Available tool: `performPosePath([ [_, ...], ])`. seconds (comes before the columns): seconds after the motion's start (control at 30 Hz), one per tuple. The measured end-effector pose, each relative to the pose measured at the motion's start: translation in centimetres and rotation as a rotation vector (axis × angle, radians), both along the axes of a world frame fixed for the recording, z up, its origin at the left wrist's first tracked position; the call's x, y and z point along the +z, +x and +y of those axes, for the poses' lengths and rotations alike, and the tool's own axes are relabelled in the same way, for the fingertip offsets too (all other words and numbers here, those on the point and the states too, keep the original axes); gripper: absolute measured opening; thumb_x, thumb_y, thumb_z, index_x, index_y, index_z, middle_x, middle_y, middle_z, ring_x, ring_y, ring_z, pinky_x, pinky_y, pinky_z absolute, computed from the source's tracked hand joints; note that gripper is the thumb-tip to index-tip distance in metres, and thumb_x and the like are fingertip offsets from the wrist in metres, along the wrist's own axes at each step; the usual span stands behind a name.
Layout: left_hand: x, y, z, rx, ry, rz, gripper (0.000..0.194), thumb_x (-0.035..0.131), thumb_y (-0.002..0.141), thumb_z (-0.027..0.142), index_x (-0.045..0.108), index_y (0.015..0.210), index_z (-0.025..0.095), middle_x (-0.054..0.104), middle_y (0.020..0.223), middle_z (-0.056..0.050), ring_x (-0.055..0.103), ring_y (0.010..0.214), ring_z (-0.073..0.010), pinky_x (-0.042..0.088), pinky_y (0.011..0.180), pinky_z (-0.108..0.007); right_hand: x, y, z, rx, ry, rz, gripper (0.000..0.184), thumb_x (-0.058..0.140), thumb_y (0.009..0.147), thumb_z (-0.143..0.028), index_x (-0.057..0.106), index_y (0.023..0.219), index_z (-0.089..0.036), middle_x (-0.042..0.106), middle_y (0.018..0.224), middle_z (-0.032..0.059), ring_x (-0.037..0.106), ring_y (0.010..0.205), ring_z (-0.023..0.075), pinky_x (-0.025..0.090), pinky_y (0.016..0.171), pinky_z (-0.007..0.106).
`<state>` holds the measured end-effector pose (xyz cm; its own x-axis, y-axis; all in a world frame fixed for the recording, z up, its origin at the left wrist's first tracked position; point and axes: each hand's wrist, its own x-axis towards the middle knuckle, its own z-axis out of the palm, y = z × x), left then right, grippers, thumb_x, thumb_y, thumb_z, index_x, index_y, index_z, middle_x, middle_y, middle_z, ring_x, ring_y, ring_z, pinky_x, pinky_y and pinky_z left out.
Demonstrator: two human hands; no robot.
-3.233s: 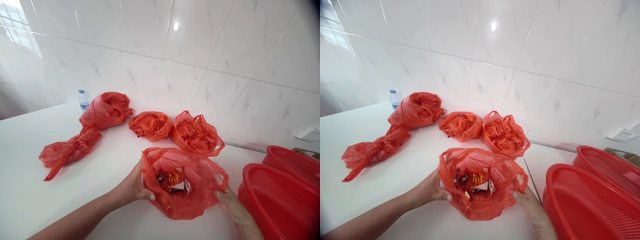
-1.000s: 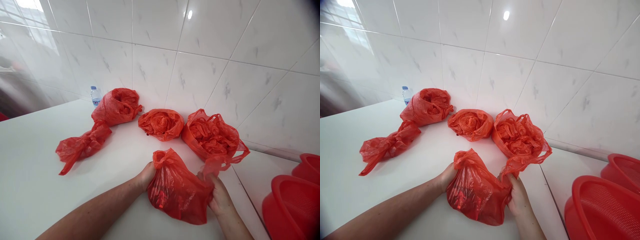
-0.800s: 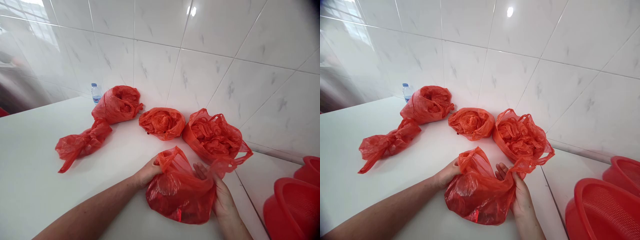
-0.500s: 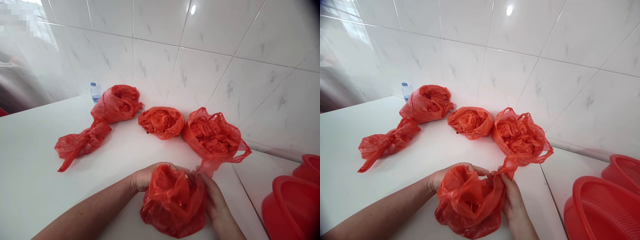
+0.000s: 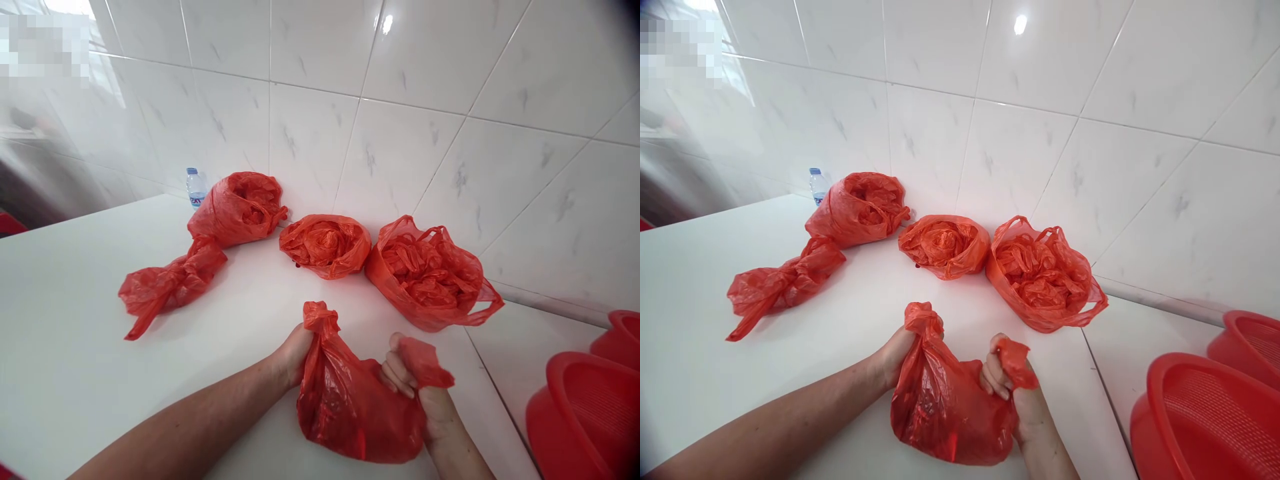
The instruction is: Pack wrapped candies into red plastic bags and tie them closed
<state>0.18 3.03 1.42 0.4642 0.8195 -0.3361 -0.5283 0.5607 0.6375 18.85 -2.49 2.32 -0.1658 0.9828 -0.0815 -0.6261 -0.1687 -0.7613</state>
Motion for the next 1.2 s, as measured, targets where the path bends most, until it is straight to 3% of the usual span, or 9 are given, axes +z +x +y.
performPosePath([
  [0.2, 1.9, 1.1, -1.1, 0.026, -0.067, 0.242, 0.026, 0.059, 0.071, 0.041, 0.044, 0.063, 0.02, 0.041, 0.05, 0.006, 0.038, 0.04, -0.008, 0.034, 0.043, -0.022, 2.1, -3.5, -1.2, 0.063, -0.088, -0.558, 0.078, 0.076, 0.058, -0.021, 0.041, 0.128, -0.025, 0.053, 0.052, -0.0089, 0.048, 0.046, 0.0107, 0.038, 0.05, 0.022],
  [0.3, 2.4, 1.8, -1.6, 0.028, 0.077, 0.255, 0.02, 0.06, 0.07, 0.031, 0.046, 0.064, 0.019, 0.046, 0.053, 0.005, 0.042, 0.044, -0.0086, 0.036, 0.047, -0.023, 2.3, -5.1, -1.2, 0.015, -0.031, -0.627, 0.093, 0.074, 0.056, -0.019, 0.03, 0.138, -0.027, 0.06, 0.062, -0.0062, 0.056, 0.054, 0.0149, 0.045, 0.056, 0.027],
  [0.43, 1.5, 2.6, -1.9, 0.034, 0.305, 0.249, 0.018, 0.063, 0.067, 0.02, 0.046, 0.07, 0.018, 0.053, 0.063, 0.003, 0.049, 0.055, -0.0097, 0.039, 0.054, -0.023, 1.7, -5.9, -0.5, -0.102, 0.032, -0.697, 0.058, 0.071, 0.056, -0.024, 0.058, 0.113, -0.023, 0.067, 0.087, 0.0026, 0.062, 0.075, 0.0207, 0.05, 0.065, 0.031],
  [0.53, 0.4, 2.6, -1.9, -0.019, 0.379, 0.339, 0.027, 0.064, 0.068, 0.018, 0.048, 0.09, 0.019, 0.054, 0.066, 0.004, 0.047, 0.056, -0.0089, 0.038, 0.054, -0.022, 1.2, -5.4, 0.2, -0.147, -0.001, -0.745, 0.025, 0.07, 0.059, -0.026, 0.063, 0.083, -0.02, 0.067, 0.083, 0.003, 0.062, 0.076, 0.0217, 0.049, 0.064, 0.029],
  [0.7, 0.2, 1.5, -2.3, 0.043, 0.629, 0.479, 0.051, 0.061, 0.074, 0.018, 0.041, 0.12, 0.024, 0.057, 0.096, -0.003, 0.055, 0.076, -0.0136, 0.046, 0.069, -0.028, 1.1, -4.7, 0.1, -0.148, -0.088, -0.471, 0.025, 0.072, 0.06, -0.027, 0.061, 0.081, -0.019, 0.065, 0.073, 0.0003, 0.059, 0.063, 0.0175, 0.046, 0.056, 0.027],
  [0.83, 1.1, 0.4, -2.8, 0.153, 1.191, 0.613, 0.066, 0.067, 0.069, 0.021, 0.041, 0.13, 0.025, 0.04, 0.135, -0.012, 0.042, 0.12, -0.0273, 0.037, 0.098, -0.042, 0.8, -4.4, -0.1, -0.22, -0.068, -0.434, 0.015, 0.068, 0.069, -0.027, 0.057, 0.077, -0.02, 0.062, 0.069, -0.0023, 0.056, 0.06, 0.0136, 0.046, 0.055, 0.025],
  [0.93, 1.4, 0.1, -2.6, 0.122, 1.439, 0.712, 0.045, 0.071, 0.071, 0.024, 0.058, 0.115, 0.026, 0.045, 0.133, -0.01, 0.039, 0.123, -0.0284, 0.032, 0.103, -0.043, 0.2, -4.0, 0.0, -0.208, -0.06, -0.527, 0.012, 0.062, 0.077, -0.031, 0.056, 0.078, -0.021, 0.057, 0.06, -0.0043, 0.047, 0.048, 0.0098, 0.037, 0.044, 0.021],
  [1.03, 1.3, 0.1, -1.9, 0.11, 1.383, 0.743, 0.007, 0.059, 0.083, 0.022, 0.066, 0.084, 0.023, 0.059, 0.112, -0.008, 0.05, 0.111, -0.0232, 0.036, 0.099, -0.039, -0.1, -3.2, 0.1, -0.203, -0.085, -0.576, 0.016, 0.057, 0.082, -0.035, 0.054, 0.077, -0.021, 0.047, 0.046, -0.0073, 0.032, 0.035, 0.0065, 0.025, 0.036, 0.02],
  [1.2, 1.0, -0.3, -0.9, 0.058, 0.977, 0.632, 0.014, 0.062, 0.081, 0.028, 0.06, 0.072, 0.018, 0.055, 0.112, -0.008, 0.053, 0.106, -0.0222, 0.039, 0.094, -0.036, 0.3, -1.2, 0.0, -0.088, -0.003, -0.363, 0.014, 0.06, 0.081, -0.032, 0.055, 0.089, -0.021, 0.059, 0.057, -0.005, 0.026, 0.033, 0.0017, 0.03, 0.041, 0.018],
])
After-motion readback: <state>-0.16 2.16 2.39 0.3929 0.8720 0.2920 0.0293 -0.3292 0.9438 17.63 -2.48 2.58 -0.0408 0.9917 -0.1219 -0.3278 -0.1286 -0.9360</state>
